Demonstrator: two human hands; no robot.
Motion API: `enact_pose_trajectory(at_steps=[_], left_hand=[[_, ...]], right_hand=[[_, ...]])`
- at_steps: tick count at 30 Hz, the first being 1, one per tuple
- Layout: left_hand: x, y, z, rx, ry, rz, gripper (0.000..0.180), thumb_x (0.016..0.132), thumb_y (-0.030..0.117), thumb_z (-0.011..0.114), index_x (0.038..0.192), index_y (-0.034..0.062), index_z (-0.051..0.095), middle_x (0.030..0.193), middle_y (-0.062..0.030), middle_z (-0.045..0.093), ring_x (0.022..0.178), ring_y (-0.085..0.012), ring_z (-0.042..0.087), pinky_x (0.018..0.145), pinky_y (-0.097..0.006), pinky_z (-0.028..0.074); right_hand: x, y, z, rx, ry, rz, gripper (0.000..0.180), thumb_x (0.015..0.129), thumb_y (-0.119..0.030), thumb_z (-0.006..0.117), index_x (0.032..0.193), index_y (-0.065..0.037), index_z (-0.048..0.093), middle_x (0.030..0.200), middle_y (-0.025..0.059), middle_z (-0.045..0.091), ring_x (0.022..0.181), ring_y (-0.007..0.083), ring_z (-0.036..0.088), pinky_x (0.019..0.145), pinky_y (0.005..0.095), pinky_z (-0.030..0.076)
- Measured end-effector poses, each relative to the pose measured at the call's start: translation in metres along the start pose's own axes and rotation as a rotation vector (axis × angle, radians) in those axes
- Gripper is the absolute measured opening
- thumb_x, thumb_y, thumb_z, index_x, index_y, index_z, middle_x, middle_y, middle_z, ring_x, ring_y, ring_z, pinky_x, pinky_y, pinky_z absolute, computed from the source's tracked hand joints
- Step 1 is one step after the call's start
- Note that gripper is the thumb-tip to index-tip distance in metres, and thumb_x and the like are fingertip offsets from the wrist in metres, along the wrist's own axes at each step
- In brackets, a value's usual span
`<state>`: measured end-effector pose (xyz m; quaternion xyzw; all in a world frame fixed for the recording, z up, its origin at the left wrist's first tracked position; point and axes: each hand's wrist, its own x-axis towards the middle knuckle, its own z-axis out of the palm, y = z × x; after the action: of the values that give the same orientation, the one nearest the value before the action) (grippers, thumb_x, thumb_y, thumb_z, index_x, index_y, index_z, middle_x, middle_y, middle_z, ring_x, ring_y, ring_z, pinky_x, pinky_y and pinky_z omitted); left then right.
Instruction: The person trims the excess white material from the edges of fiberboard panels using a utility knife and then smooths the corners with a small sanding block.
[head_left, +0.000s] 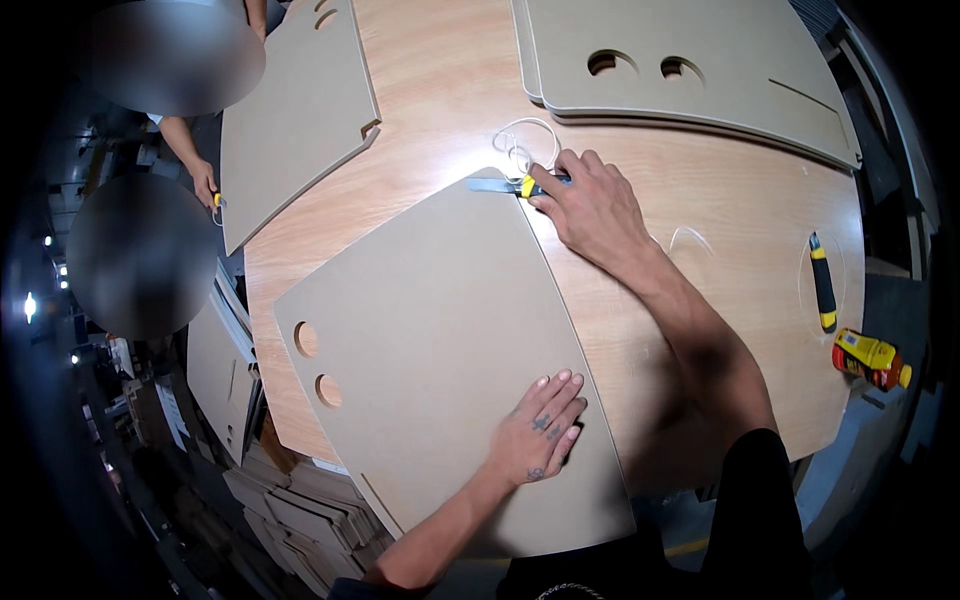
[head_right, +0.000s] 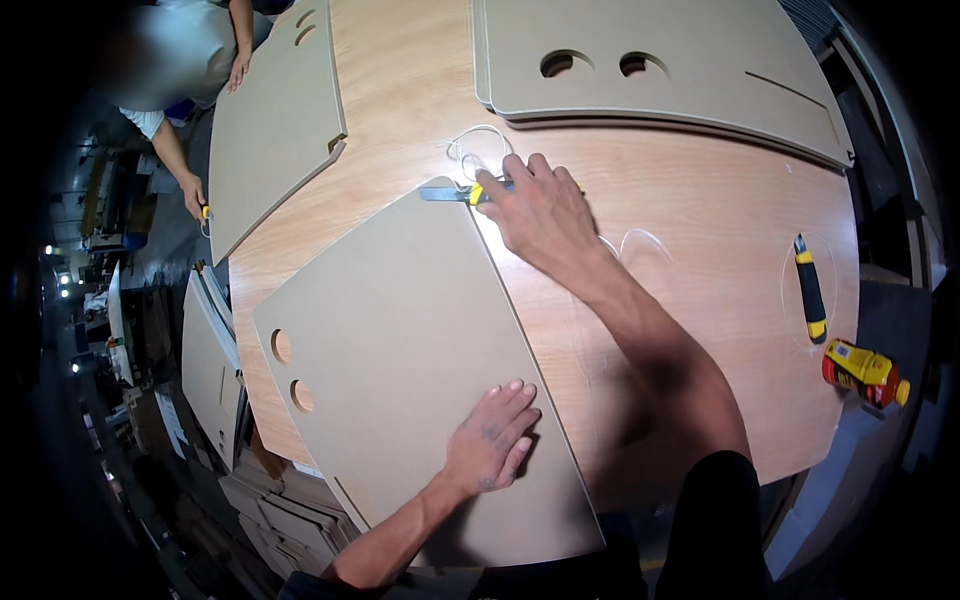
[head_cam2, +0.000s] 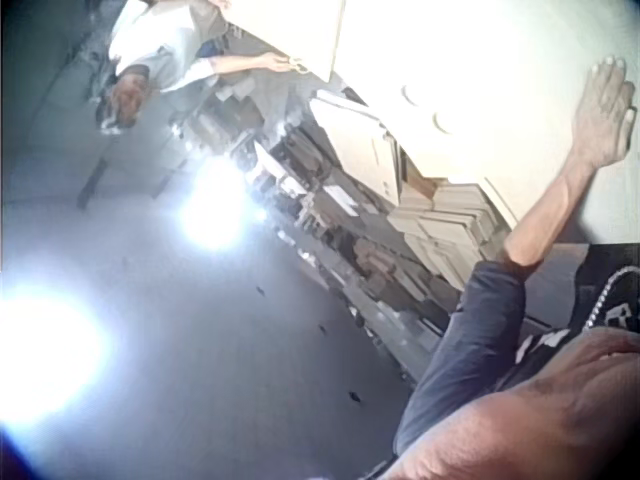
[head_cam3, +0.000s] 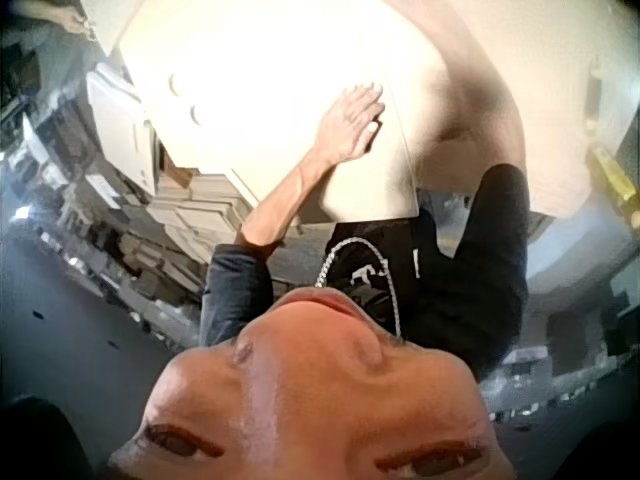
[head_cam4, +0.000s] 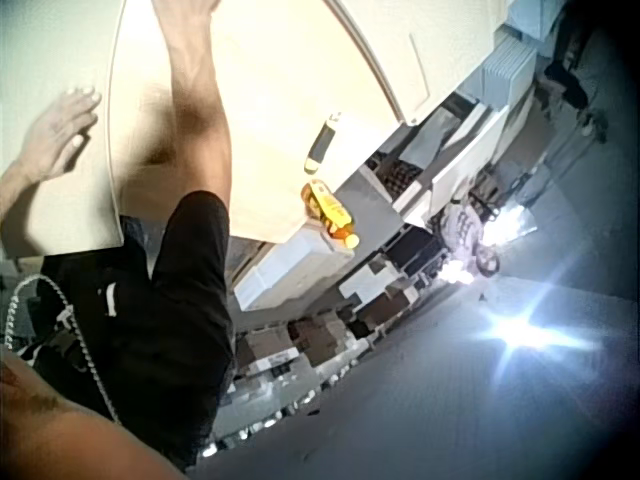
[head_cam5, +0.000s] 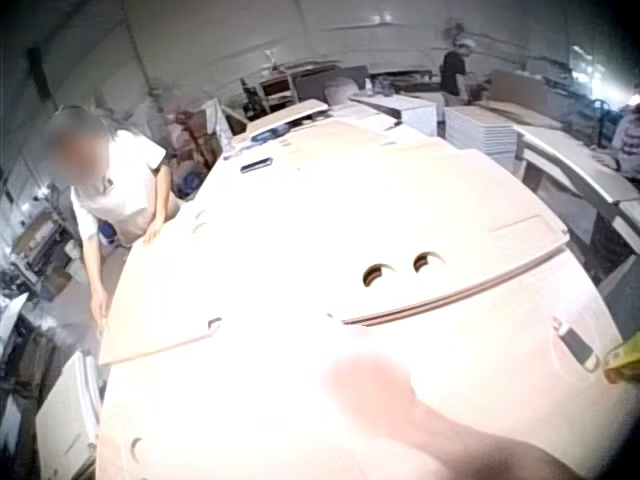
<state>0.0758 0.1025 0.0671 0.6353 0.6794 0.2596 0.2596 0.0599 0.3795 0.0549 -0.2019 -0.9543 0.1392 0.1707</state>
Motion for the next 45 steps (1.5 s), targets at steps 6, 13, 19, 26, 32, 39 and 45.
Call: enact_pose_trajectory(at_steps=[6, 13, 19, 26, 32, 39, 45], left_hand=[[0.002, -0.002, 0.005, 0.066, 0.003, 0.029, 0.037, 0.088, 0.020, 0.057, 0.120, 0.0006, 0.056, 0.135, -0.0169, 0.049, 0.129, -0.0356, 0.043, 0.108, -0.046, 0.035], [0.008, 0.008, 0.007, 0.321, -0.110, -0.147, 0.068, 0.089, 0.044, 0.054, 0.140, 0.0031, 0.038, 0.146, -0.0181, 0.036, 0.137, -0.0333, 0.032, 0.112, -0.057, 0.017], [0.019, 0.023, 0.019, 0.457, -0.068, -0.022, 0.068, 0.089, 0.046, 0.050, 0.144, 0.0100, 0.034, 0.151, -0.0190, 0.028, 0.141, -0.0345, 0.022, 0.112, -0.062, 0.009], [-0.007, 0.034, 0.033, 0.557, -0.039, -0.033, 0.072, 0.090, 0.045, 0.048, 0.144, 0.0016, 0.029, 0.153, -0.0194, 0.024, 0.143, -0.0356, 0.017, 0.110, -0.066, 0.005], [-0.072, 0.093, 0.079, 0.281, -0.114, 0.125, 0.073, 0.093, 0.041, 0.047, 0.142, -0.0093, 0.028, 0.150, -0.0265, 0.026, 0.139, -0.0414, 0.023, 0.115, -0.052, 0.014], [-0.109, 0.110, 0.098, -0.427, -0.444, -0.032, 0.054, 0.097, 0.044, 0.047, 0.127, -0.0003, 0.055, 0.134, -0.0191, 0.052, 0.125, -0.0286, 0.048, 0.106, -0.041, 0.035], [-0.172, 0.050, 0.131, -1.225, -0.103, -0.885, 0.052, 0.098, 0.042, 0.046, 0.126, -0.0016, 0.054, 0.120, -0.0170, 0.062, 0.107, -0.0239, 0.061, 0.092, -0.035, 0.047]], right_hand=[[0.016, 0.026, -0.014, 0.024, -0.117, -0.112, 0.035, 0.089, -0.030, 0.058, 0.118, -0.011, 0.061, 0.097, 0.0093, 0.058, 0.091, 0.0251, 0.056, 0.072, 0.0385, 0.048], [-0.032, 0.044, -0.006, -0.214, -0.043, -0.063, 0.033, 0.087, -0.020, 0.053, 0.118, -0.013, 0.060, 0.093, 0.0116, 0.057, 0.091, 0.0273, 0.055, 0.073, 0.0418, 0.043], [-0.206, 0.052, -0.101, -0.262, 0.035, 0.176, 0.041, 0.087, -0.037, 0.060, 0.117, -0.009, 0.054, 0.097, 0.0115, 0.059, 0.091, 0.0278, 0.058, 0.072, 0.0407, 0.047], [-0.350, 0.015, -0.140, -0.144, -0.129, 0.673, 0.054, 0.085, -0.048, 0.062, 0.121, -0.008, 0.054, 0.099, 0.0163, 0.062, 0.085, 0.0334, 0.063, 0.073, 0.0463, 0.048], [-0.386, 0.001, -0.170, 0.163, -0.261, 1.142, 0.042, 0.081, -0.043, 0.063, 0.113, -0.015, 0.062, 0.097, 0.0171, 0.068, 0.093, 0.0349, 0.064, 0.081, 0.0446, 0.050], [-0.414, 0.038, -0.167, 0.176, -0.063, 1.284, 0.035, 0.083, -0.037, 0.059, 0.108, -0.012, 0.063, 0.102, 0.0181, 0.067, 0.098, 0.0361, 0.063, 0.084, 0.0458, 0.049], [-0.372, 0.024, -0.190, 0.318, 0.015, 1.058, 0.033, 0.084, -0.034, 0.061, 0.101, -0.006, 0.063, 0.093, 0.0210, 0.067, 0.090, 0.0400, 0.063, 0.076, 0.0454, 0.051]])
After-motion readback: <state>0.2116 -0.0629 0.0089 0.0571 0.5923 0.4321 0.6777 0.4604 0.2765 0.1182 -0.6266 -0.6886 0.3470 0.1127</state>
